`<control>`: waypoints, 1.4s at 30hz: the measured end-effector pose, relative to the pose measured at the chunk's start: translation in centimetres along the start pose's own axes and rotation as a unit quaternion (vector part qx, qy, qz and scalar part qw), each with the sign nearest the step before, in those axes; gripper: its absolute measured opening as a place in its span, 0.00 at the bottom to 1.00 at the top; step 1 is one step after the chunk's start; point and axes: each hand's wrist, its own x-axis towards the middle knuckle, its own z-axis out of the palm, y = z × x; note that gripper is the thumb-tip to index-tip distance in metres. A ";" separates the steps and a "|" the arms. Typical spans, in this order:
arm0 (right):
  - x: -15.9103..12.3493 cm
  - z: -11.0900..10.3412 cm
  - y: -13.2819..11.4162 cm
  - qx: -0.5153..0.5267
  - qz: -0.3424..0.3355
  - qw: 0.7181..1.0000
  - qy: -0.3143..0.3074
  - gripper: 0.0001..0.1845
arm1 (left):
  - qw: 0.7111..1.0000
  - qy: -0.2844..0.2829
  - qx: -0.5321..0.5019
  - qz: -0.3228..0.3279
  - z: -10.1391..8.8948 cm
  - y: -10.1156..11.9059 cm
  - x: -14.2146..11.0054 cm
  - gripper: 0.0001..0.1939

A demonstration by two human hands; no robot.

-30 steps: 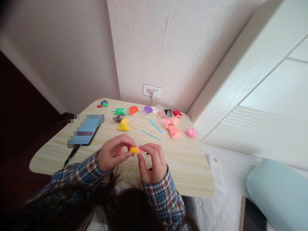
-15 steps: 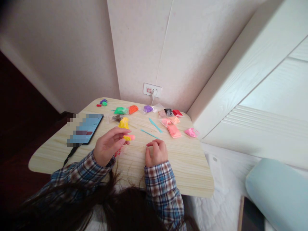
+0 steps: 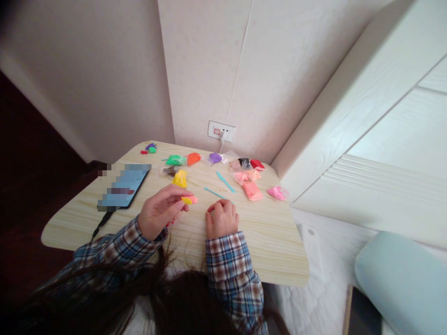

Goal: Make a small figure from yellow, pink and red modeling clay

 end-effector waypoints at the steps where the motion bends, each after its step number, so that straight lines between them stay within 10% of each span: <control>1: 0.0 0.0 -0.1 -0.010 0.006 1.000 -0.004 0.02 | 1.000 -0.002 0.000 0.004 0.0 0.0 0.0 0.09; 9: 0.3 -0.4 -0.4 0.097 -0.033 0.994 0.040 0.03 | 0.999 -0.030 -0.003 0.029 0.2 0.1 -0.4 0.10; 14: 0.6 -2.5 -1.0 0.315 -0.100 0.935 0.132 0.03 | 0.999 -0.025 -0.011 0.042 0.2 0.3 -0.5 0.07; 21: 0.1 -3.9 -1.8 0.449 -0.117 0.880 0.102 0.04 | 0.994 -0.036 0.064 0.085 0.2 0.7 -0.3 0.08; 42: 0.2 -3.6 -1.7 0.400 -0.136 0.901 0.097 0.03 | 0.979 -0.047 0.136 0.147 0.3 1.7 0.2 0.07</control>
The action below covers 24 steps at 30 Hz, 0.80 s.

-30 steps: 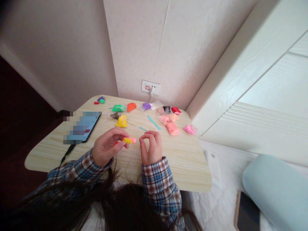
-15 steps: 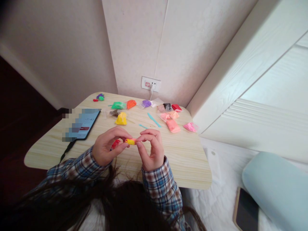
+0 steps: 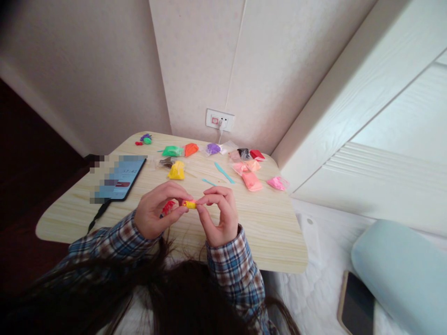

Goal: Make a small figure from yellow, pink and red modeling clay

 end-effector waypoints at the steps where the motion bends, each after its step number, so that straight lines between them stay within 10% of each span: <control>1: 0.0 0.0 0.0 0.001 0.000 1.000 -0.001 0.03 | 1.000 0.000 0.001 0.001 0.0 0.0 0.0 0.07; 24: -0.1 0.1 -0.4 0.088 0.085 0.991 -0.045 0.07 | 1.000 -0.011 -0.012 0.002 -0.1 0.1 0.0 0.05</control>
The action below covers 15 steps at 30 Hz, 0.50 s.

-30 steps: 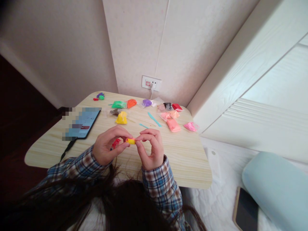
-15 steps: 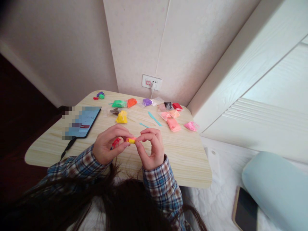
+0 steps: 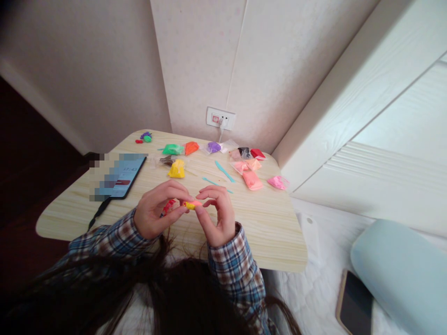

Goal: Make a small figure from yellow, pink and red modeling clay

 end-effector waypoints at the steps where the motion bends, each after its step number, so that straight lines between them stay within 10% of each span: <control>1: -0.1 0.0 0.0 -0.001 0.000 1.000 0.003 0.07 | 1.000 0.000 0.000 0.000 0.0 0.0 0.0 0.06; 15: -0.1 0.0 0.2 -0.037 0.013 0.999 0.013 0.06 | 1.000 0.002 0.000 -0.018 0.1 -0.3 -0.1 0.07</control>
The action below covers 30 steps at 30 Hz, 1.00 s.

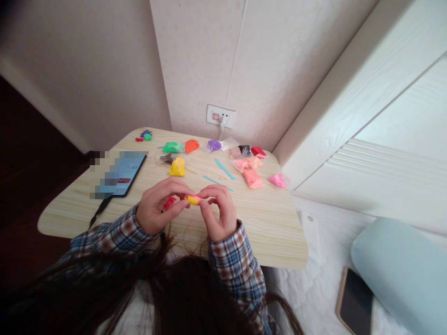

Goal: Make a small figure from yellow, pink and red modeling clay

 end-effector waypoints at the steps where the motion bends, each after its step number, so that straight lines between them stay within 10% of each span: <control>1: 0.0 0.0 0.1 -0.008 0.006 1.000 0.006 0.06 | 1.000 0.008 -0.002 -0.013 0.1 -0.1 -0.1 0.06; 11: -0.4 -2.6 3.0 -0.106 0.078 0.990 -0.046 0.07 | 0.993 0.049 -0.012 -0.105 0.4 -0.8 -0.5 0.06; 18: -2.1 -7.2 2.5 -0.138 0.069 0.939 -0.307 0.11 | 0.993 0.044 -0.012 -0.109 0.4 -0.7 -0.3 0.06; 30: -5.1 -4.6 0.5 -0.158 0.015 0.920 -0.358 0.07 | 0.994 0.040 0.000 -0.099 0.5 -0.9 -0.5 0.06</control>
